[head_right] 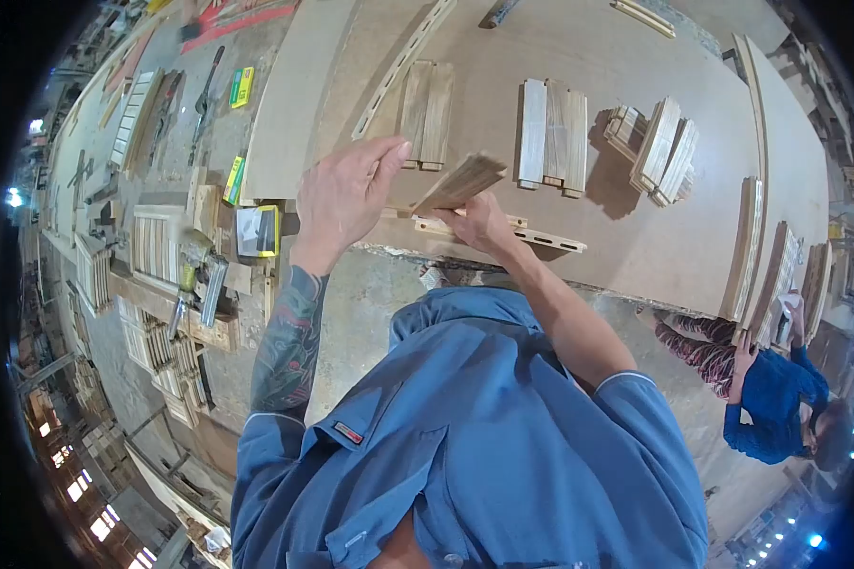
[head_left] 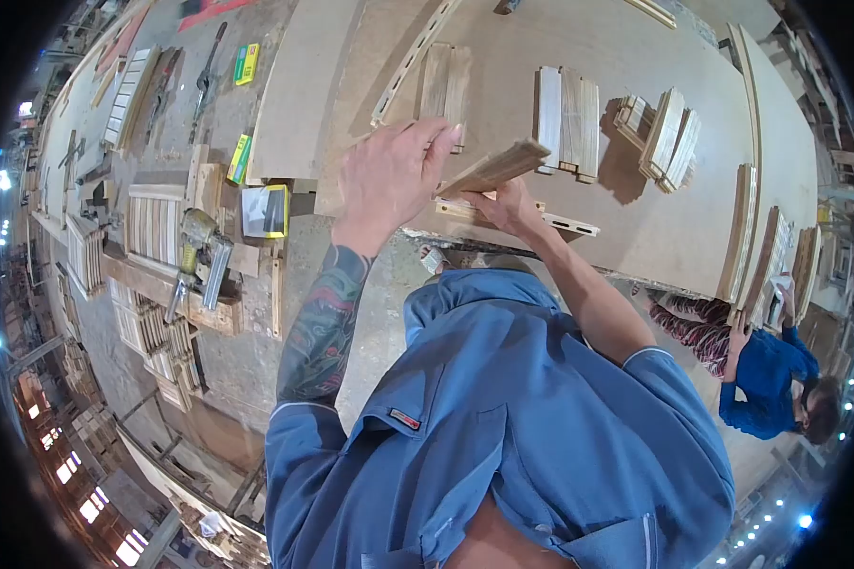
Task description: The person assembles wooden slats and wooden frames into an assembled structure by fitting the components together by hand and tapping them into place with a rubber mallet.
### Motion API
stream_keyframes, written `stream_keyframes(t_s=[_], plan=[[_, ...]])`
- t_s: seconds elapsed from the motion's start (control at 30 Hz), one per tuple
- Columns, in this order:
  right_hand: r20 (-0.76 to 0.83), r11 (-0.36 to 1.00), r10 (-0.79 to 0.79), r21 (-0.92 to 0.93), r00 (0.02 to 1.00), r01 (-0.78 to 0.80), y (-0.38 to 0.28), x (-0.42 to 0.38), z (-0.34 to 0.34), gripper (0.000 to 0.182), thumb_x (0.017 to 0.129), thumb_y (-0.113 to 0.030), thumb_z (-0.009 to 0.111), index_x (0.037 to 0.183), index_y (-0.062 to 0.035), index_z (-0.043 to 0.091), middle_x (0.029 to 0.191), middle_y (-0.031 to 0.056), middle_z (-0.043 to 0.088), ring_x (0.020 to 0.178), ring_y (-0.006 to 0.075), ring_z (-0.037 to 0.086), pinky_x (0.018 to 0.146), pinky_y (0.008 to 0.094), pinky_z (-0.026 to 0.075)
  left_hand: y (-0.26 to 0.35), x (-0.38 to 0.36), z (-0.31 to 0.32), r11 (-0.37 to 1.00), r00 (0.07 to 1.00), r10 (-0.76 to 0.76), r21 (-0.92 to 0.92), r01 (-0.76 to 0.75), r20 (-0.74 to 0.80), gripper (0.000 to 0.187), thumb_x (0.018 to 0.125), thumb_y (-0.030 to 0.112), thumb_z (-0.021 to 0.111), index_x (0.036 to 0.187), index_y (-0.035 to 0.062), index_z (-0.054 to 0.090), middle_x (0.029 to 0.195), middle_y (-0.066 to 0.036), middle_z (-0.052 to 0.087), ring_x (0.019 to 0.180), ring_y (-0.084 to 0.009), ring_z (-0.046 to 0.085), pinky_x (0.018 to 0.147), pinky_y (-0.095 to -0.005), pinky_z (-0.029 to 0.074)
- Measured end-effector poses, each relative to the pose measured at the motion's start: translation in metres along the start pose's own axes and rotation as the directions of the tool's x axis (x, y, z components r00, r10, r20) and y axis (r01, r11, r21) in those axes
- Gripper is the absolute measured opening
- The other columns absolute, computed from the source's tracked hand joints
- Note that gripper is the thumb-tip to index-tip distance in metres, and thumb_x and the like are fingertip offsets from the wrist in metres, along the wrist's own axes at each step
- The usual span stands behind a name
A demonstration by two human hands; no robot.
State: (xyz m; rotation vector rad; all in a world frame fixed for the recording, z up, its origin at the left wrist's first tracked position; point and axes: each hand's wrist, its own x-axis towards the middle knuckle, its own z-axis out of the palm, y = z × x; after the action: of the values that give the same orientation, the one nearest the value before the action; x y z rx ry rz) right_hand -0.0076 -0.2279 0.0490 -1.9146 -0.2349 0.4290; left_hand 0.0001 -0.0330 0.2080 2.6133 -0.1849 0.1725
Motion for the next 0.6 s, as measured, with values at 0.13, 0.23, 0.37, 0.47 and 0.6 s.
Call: stream_keyframes(t_s=[0.13, 0.23, 0.37, 0.47, 0.6], plan=[[0.011, 0.914, -0.230, -0.340, 0.973, 0.220, -0.010, -0.006, 0.005, 0.024, 0.081, -0.017, 0.073, 0.103, -0.0079, 0.071, 0.095, 0.0138, 0.071, 0.088, 0.0322, 0.067, 0.080, 0.0436, 0.052, 0.001, 0.000, -0.004, 1.000, 1.000, 0.002, -0.020, -0.002, 0.022, 0.033, 0.097, 0.040, 0.056, 0.100, 0.0124, 0.073, 0.094, -0.009, 0.072, 0.083, -0.0320, 0.068, 0.068, -0.0410, 0.053], [0.022, 0.872, -0.220, -0.445, 0.975, 0.206, -0.014, -0.008, 0.008, 0.024, 0.080, -0.017, 0.072, 0.102, -0.0097, 0.070, 0.087, 0.0127, 0.070, 0.082, 0.0341, 0.065, 0.078, 0.0453, 0.049, 0.000, 0.000, -0.006, 1.000, 1.000, -0.004, -0.022, 0.004, 0.026, 0.034, 0.097, 0.040, 0.055, 0.101, 0.0116, 0.072, 0.094, -0.010, 0.072, 0.082, -0.0328, 0.068, 0.068, -0.0422, 0.053], [0.048, 0.754, -0.344, -0.581, 0.938, 0.306, -0.010, -0.011, 0.012, 0.014, 0.082, -0.020, 0.071, 0.088, -0.0099, 0.063, 0.071, 0.0100, 0.062, 0.072, 0.0321, 0.061, 0.072, 0.0443, 0.045, -0.005, 0.001, 0.002, 1.000, 1.000, 0.010, -0.003, -0.010, -0.026, 0.034, 0.097, 0.040, 0.055, 0.101, 0.0111, 0.071, 0.092, -0.010, 0.071, 0.079, -0.0336, 0.067, 0.066, -0.0429, 0.053], [0.043, 0.771, -0.275, -0.587, 0.960, 0.247, -0.004, -0.008, 0.019, 0.031, 0.070, -0.011, 0.073, 0.099, -0.0130, 0.062, 0.071, 0.0126, 0.062, 0.070, 0.0325, 0.061, 0.077, 0.0435, 0.043, -0.002, 0.002, -0.001, 0.999, 0.999, -0.032, -0.030, 0.033, 0.016, 0.033, 0.096, 0.041, 0.056, 0.100, 0.0116, 0.071, 0.090, -0.010, 0.070, 0.077, -0.0334, 0.067, 0.064, -0.0420, 0.053], [0.041, 0.786, -0.295, -0.557, 0.955, 0.267, 0.004, -0.006, 0.020, 0.030, 0.066, -0.007, 0.072, 0.093, -0.0120, 0.060, 0.068, 0.0120, 0.059, 0.069, 0.0332, 0.060, 0.073, 0.0440, 0.042, -0.002, 0.008, 0.001, 1.000, 0.999, 0.025, 0.008, -0.025, -0.026, 0.034, 0.094, 0.042, 0.059, 0.100, 0.0107, 0.071, 0.089, -0.011, 0.070, 0.076, -0.0330, 0.067, 0.062, -0.0410, 0.053]])
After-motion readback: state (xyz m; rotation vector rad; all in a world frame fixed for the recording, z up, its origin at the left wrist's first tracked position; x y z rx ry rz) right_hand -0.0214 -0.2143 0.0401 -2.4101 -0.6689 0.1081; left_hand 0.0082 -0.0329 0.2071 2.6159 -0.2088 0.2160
